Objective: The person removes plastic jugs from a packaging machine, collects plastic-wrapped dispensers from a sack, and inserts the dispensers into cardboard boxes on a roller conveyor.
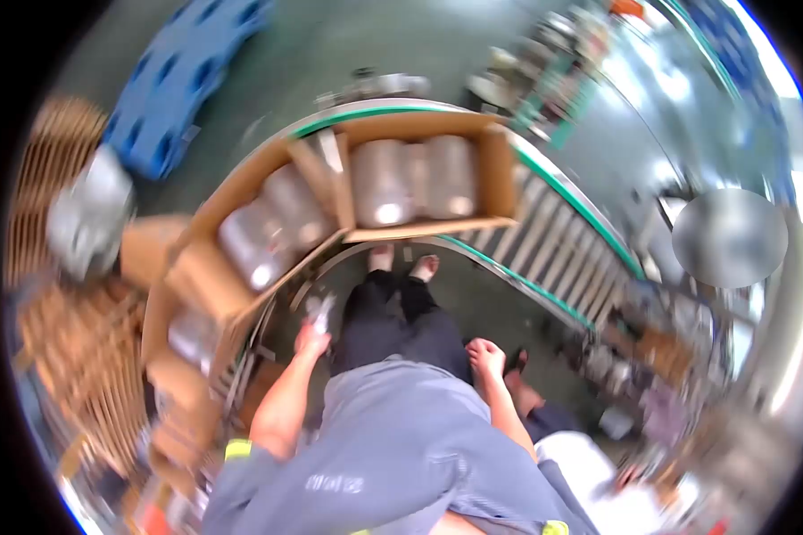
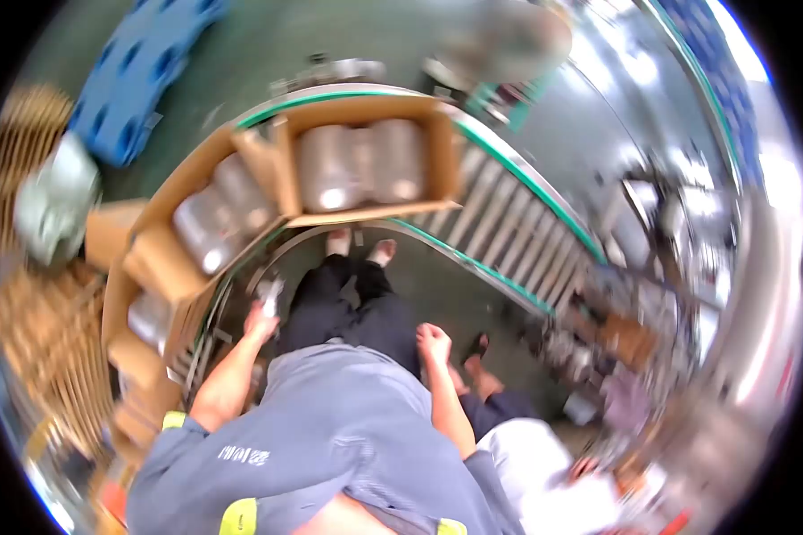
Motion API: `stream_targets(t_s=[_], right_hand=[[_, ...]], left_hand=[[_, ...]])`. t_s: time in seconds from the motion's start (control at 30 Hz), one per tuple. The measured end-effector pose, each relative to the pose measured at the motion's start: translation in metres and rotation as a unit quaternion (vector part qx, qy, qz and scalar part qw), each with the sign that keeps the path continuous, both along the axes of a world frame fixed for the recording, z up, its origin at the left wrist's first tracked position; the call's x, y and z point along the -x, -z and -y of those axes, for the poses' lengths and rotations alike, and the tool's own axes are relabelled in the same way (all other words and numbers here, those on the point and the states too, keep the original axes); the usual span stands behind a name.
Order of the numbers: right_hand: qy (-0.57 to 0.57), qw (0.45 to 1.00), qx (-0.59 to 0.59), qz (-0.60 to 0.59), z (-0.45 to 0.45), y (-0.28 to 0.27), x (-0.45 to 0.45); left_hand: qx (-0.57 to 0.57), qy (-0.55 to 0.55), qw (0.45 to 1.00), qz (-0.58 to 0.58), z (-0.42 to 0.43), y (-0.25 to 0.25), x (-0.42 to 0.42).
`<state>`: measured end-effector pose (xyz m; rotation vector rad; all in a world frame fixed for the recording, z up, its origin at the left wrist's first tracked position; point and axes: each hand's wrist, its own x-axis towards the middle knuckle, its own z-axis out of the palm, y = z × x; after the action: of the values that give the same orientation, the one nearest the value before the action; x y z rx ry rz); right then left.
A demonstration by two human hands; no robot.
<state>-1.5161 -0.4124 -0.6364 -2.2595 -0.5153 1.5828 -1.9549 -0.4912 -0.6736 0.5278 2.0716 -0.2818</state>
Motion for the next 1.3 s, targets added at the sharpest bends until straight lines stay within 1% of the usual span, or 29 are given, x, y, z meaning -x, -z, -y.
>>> stream_targets(t_s=[0.03,0.07,0.1,0.13,0.17,0.2,0.23,0.27,0.3,0.33,0.37,0.43,0.47,0.5,0.57,0.6,0.7,0.77,0.83,0.87,0.9,0.97,1.03,1.1,1.13,1.17,1.23,1.27,1.3], right_hand=[[0.052,0.997,-0.024,-0.052,0.008,0.004,-0.001],[-0.056,0.997,-0.045,0.012,0.004,-0.012,0.009],[-0.156,0.982,-0.065,0.088,-0.001,-0.028,0.016],[-0.119,0.981,-0.096,0.119,0.002,-0.038,0.025],[-0.104,0.98,-0.08,0.149,-0.002,-0.043,0.027],[-0.068,0.985,-0.08,0.138,0.002,-0.041,0.027],[-0.043,0.989,-0.081,0.115,0.007,-0.038,0.027],[-0.02,0.991,-0.078,0.112,0.013,-0.035,0.03],[-0.003,0.991,-0.081,0.108,0.018,-0.031,0.03],[-0.007,0.988,-0.094,0.126,0.023,-0.033,0.031],[-0.007,0.984,-0.107,0.143,0.033,-0.034,0.031],[0.061,0.984,-0.115,0.121,0.047,-0.039,0.042],[0.065,0.985,-0.113,0.116,0.055,-0.044,0.04],[0.063,0.985,-0.11,0.113,0.06,-0.047,0.036],[0.111,0.978,-0.129,0.121,0.074,-0.054,0.04],[0.132,0.972,-0.141,0.13,0.085,-0.059,0.046],[0.188,0.963,-0.145,0.13,0.119,-0.092,0.037],[0.237,0.954,-0.13,0.128,0.15,-0.089,0.039],[0.269,0.948,-0.104,0.136,0.188,-0.082,0.045],[0.281,0.946,-0.097,0.129,0.21,-0.073,0.048],[0.293,0.944,-0.091,0.122,0.232,-0.063,0.052],[0.332,0.933,-0.127,0.055,0.275,-0.056,0.06],[0.324,0.935,-0.14,-0.029,0.306,-0.082,0.061],[0.351,0.904,-0.226,-0.086,0.343,-0.075,0.068],[0.387,0.871,-0.274,-0.13,0.361,-0.088,0.064],[0.428,0.84,-0.31,-0.123,0.38,-0.094,0.064],[0.46,0.798,-0.374,0.105,0.437,-0.057,0.051],[0.49,0.769,-0.388,0.136,0.479,-0.071,0.034],[0.588,0.707,-0.385,0.076,0.516,-0.1,0.025]], left_hand=[[-0.009,0.018,1.0,0.002,-0.001,0.005,0.001],[-0.05,0.086,0.994,-0.043,0.003,0.032,0.004],[-0.015,0.008,0.998,0.055,-0.042,-0.015,-0.005],[-0.09,0.067,0.988,0.103,-0.039,0.016,0.007],[-0.217,0.177,0.96,0.005,-0.015,0.082,0.026],[-0.273,0.274,0.922,-0.004,-0.03,0.058,0.025],[-0.154,0.228,0.959,0.073,-0.062,0.024,0.015],[-0.139,0.223,0.959,0.105,-0.083,-0.024,-0.003],[-0.128,0.211,0.96,0.136,-0.102,-0.05,-0.023],[-0.198,0.269,0.934,0.126,-0.105,-0.007,-0.011],[-0.241,0.307,0.91,0.143,-0.113,-0.005,-0.021],[-0.275,0.392,0.865,0.153,-0.142,-0.016,-0.044],[-0.3,0.394,0.849,0.185,-0.149,-0.029,-0.065],[-0.32,0.375,0.832,0.254,-0.159,-0.023,-0.082],[-0.304,0.387,0.816,0.304,-0.174,-0.052,-0.131],[-0.312,0.441,0.797,0.27,-0.18,-0.055,-0.145],[-0.281,0.525,0.752,0.284,-0.198,-0.056,-0.189],[-0.279,0.557,0.729,0.283,-0.205,-0.045,-0.204],[-0.275,0.568,0.735,0.248,-0.199,-0.042,-0.216],[-0.268,0.559,0.736,0.273,-0.191,-0.042,-0.22],[-0.253,0.595,0.714,0.268,-0.181,-0.048,-0.226],[-0.221,0.598,0.687,0.348,-0.143,-0.062,-0.242],[-0.158,0.622,0.667,0.379,-0.076,-0.114,-0.278],[-0.145,0.668,0.635,0.36,0.013,-0.15,-0.321],[-0.139,0.709,0.584,0.369,0.057,-0.151,-0.34],[-0.132,0.746,0.534,0.376,0.105,-0.15,-0.36],[-0.089,0.756,0.465,0.452,0.209,-0.157,-0.396],[-0.123,0.782,0.37,0.486,0.258,-0.139,-0.413],[-0.15,0.807,0.264,0.507,0.294,-0.123,-0.424]])
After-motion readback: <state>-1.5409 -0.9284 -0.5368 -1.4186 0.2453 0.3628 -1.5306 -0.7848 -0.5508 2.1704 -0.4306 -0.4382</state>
